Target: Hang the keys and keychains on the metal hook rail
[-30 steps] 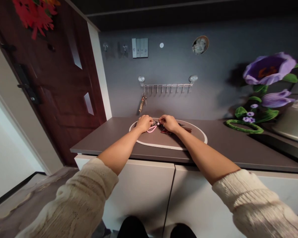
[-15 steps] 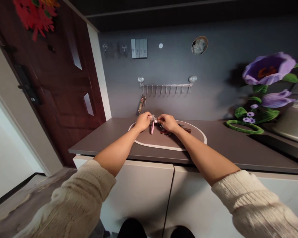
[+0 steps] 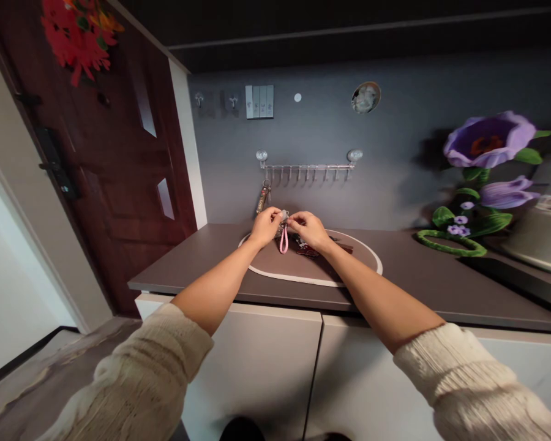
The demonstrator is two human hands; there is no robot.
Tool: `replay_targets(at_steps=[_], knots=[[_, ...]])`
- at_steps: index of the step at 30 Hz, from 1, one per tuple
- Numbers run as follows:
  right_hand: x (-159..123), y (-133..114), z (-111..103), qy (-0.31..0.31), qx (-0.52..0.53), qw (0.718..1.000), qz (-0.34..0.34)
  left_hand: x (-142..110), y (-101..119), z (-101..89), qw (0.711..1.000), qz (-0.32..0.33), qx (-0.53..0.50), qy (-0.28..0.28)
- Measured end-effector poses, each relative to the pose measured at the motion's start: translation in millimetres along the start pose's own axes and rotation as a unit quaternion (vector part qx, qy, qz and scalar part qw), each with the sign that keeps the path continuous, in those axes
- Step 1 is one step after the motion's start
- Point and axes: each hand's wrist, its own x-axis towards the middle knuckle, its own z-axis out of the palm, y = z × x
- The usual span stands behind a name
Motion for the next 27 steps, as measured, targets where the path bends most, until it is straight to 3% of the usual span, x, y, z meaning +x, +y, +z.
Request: replay_targets(at_steps=[7, 17, 27], knots=[[2, 6, 2, 0.024, -0.009, 1.000, -0.008, -1, 2, -0.6, 1.000, 0.022, 0.006, 0.000], [4, 10, -1, 0.082, 0.023, 0.996, -0.024, 1, 1, -2.3, 0.999, -0.029, -0.021, 0.032], [7, 13, -3, 0.089, 0.101, 0.991, -0.011, -1, 3, -2.7, 0.999, -0.043, -0.030, 0.007]])
